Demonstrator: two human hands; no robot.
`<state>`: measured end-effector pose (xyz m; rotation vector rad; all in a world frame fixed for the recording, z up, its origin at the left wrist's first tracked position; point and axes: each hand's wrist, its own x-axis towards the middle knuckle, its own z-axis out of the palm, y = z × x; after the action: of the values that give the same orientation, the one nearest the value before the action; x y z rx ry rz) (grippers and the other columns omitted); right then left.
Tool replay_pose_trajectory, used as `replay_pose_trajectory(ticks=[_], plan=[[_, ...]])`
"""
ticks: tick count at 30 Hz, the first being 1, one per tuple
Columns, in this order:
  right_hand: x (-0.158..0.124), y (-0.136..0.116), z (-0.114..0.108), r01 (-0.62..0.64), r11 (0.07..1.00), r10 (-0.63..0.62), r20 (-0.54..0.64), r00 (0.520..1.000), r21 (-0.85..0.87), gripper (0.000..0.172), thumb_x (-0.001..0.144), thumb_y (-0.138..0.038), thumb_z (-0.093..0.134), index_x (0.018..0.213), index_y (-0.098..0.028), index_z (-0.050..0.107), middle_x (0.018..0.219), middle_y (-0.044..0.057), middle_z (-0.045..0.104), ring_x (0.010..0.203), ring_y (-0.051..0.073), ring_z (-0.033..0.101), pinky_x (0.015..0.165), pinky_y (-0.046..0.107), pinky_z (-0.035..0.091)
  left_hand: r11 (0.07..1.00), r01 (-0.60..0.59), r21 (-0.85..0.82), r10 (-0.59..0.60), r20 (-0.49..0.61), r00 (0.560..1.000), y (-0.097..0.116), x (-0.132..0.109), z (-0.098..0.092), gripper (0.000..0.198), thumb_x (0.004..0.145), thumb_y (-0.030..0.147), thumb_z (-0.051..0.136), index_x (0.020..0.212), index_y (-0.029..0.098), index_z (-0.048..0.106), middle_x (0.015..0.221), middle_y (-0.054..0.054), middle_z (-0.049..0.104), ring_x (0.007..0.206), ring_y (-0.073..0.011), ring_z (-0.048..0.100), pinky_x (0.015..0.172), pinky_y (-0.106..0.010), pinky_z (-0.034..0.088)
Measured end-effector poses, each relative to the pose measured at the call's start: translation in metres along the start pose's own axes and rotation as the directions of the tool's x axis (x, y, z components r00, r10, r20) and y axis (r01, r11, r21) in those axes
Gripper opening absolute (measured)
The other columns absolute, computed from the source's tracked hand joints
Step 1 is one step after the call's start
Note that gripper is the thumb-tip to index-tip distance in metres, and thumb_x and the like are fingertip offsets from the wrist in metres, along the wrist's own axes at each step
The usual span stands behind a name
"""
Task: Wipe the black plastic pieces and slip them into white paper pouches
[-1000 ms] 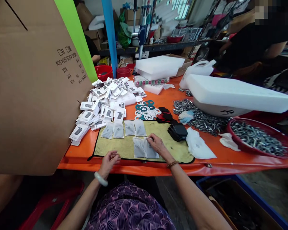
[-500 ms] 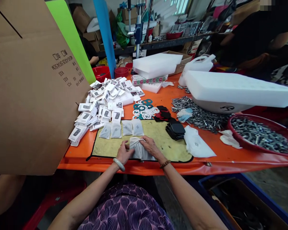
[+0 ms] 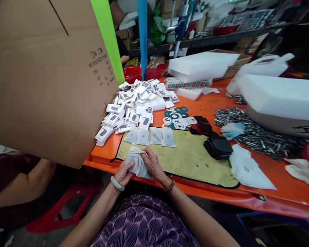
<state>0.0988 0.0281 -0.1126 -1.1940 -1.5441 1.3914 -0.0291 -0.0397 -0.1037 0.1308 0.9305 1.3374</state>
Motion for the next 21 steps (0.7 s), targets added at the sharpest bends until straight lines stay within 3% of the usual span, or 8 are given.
replay_pose_trajectory(ticks=[5,10,17,21], plan=[[-0.002,-0.005,0.044,0.06,0.988,-0.068,-0.055,0.996,-0.139,0.021,0.08,-0.042,0.047,0.075,-0.022,0.053,0.065,-0.002,0.053,0.062,0.016,0.048,0.06,0.028,0.038,0.98,-0.188,0.067,0.197,-0.169,0.966,0.009,-0.021,-0.021,0.063,0.043,0.017,0.09,0.098,0.017,0.06,0.089,-0.003,0.071,0.079,-0.0171,0.067,0.076,-0.03,0.051],[-0.006,-0.01,0.087,0.058,0.979,-0.059,-0.001,0.998,-0.196,0.025,0.08,-0.047,0.045,0.077,-0.023,0.052,0.064,-0.001,0.054,0.062,0.018,0.049,0.061,0.03,0.039,0.896,-0.37,0.244,0.437,-0.345,0.831,0.01,-0.037,-0.047,0.059,0.045,0.017,0.087,0.097,0.017,0.06,0.085,-0.002,0.072,0.077,-0.0177,0.065,0.075,-0.03,0.05],[-0.015,-0.012,0.151,0.103,0.987,-0.074,0.215,0.974,-0.127,0.024,0.08,-0.049,0.048,0.079,-0.026,0.053,0.066,0.0,0.055,0.063,0.02,0.05,0.061,0.032,0.042,0.843,-0.535,0.057,0.476,-0.541,0.693,0.02,-0.064,-0.091,0.054,0.049,0.027,0.087,0.097,0.015,0.066,0.091,-0.007,0.073,0.083,-0.0225,0.068,0.081,-0.033,0.051],[-0.022,-0.01,0.189,0.041,0.995,-0.019,0.239,0.971,-0.09,0.026,0.08,-0.052,0.049,0.077,-0.026,0.05,0.068,0.001,0.055,0.065,0.021,0.05,0.062,0.033,0.045,0.776,-0.631,-0.001,0.5,-0.609,0.616,0.031,-0.079,-0.103,0.056,0.048,0.027,0.089,0.098,0.016,0.066,0.095,-0.008,0.074,0.09,-0.024,0.069,0.085,-0.034,0.051]])
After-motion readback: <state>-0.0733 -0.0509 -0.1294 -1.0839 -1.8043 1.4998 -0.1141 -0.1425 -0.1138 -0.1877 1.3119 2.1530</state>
